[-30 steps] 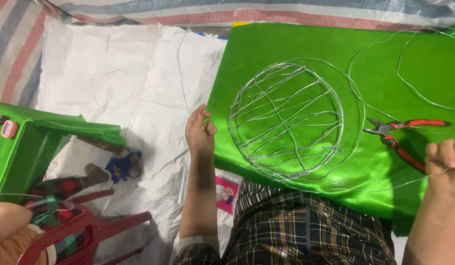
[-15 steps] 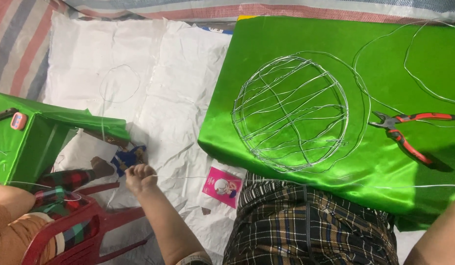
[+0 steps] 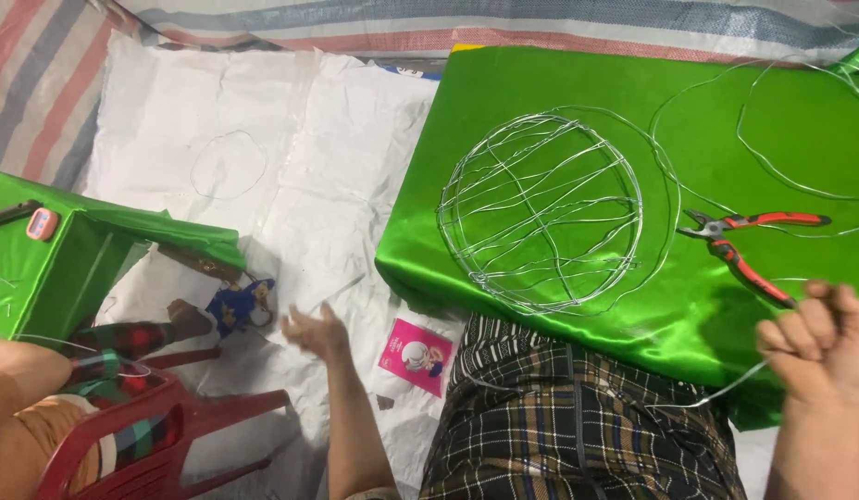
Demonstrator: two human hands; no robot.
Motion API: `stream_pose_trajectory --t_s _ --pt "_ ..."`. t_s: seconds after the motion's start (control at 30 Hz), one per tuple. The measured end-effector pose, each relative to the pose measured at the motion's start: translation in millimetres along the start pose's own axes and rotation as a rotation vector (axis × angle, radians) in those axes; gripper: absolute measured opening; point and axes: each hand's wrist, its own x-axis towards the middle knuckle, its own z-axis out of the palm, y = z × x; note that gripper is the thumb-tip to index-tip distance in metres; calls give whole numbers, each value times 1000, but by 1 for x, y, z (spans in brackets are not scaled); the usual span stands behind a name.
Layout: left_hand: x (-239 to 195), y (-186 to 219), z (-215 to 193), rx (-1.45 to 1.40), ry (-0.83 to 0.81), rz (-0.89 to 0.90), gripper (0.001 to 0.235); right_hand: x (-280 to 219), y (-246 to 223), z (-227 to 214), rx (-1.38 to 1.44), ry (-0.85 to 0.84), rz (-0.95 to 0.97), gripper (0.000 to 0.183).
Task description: The person is manually constructing a wire grid by bending and cutting metal wire segments and arranging them into a pattern.
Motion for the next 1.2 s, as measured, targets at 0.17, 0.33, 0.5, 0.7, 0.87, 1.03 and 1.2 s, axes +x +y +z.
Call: stream_pose_trajectory --t_s 0.17,0.33,0.5,0.7,0.87,1.03,1.2 --pt "-109 154 -61 -571 -273 951 20 -16 -177 -44 1252 716 67 28" --pt "-170 222 -72 216 -785 692 97 -26 -138 -40 1218 489 -170 32" --pt "-172 221 -20 103 -768 664 73 -25 -128 -49 1200 315 -287 35" --pt "-175 227 -27 -405 -974 310 29 -27 -117 -53 1217 254 -232 33" --pt "-188 234 -28 120 -827 688 53 -26 -125 -54 1206 230 -230 34" --pt "-185 234 -24 -125 -913 533 42 -28 -119 -53 1201 233 -185 31" --pt "-166 230 16 -738 -991 227 23 -27 -125 -54 1205 224 -159 30"
